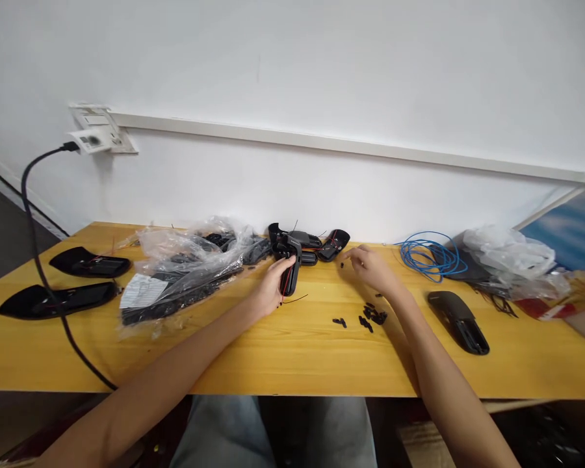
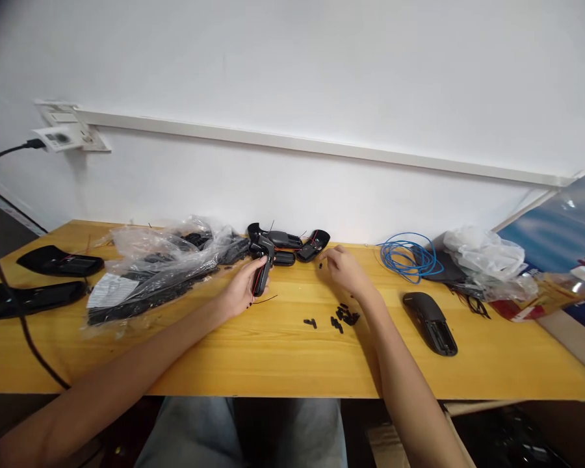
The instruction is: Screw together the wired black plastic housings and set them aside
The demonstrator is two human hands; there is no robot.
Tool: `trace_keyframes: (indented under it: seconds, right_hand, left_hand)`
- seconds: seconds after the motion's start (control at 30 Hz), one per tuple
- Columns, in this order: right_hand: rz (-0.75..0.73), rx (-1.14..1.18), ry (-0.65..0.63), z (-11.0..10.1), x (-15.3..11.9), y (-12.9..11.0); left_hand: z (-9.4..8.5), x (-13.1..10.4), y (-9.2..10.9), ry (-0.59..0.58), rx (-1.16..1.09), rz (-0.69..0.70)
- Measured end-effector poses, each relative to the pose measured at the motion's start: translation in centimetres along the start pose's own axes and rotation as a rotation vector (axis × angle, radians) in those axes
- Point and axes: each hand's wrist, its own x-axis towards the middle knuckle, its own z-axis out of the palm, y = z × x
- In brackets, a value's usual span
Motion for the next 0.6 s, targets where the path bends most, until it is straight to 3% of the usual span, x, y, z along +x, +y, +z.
trace_keyframes:
  seconds: [0.23, 0.43, 0.5, 0.6]
  right_hand:
    - [-0.035, -0.185, -0.169, 1.0, -0.1, 0.8]
    - [0.023, -0.136, -0.230, -0.8, -1.3, 1.5]
    - [0.042, -0.078, -0.265, -1.8, -2.1, 1.4]
    - [0.101, 0.256, -0.255, -2.6, -2.8, 0.5]
  left_hand:
    - [0.2, -0.2, 0.7, 0.053, 0.060, -0.049]
    - [0.5, -0.3, 1.1, -0.025, 0.087, -0.072]
    - [0.5, -0.3, 1.0, -0.023, 0.084, -0.072]
    - [0.3, -0.3, 0.9, -0.050, 0.104, -0.080]
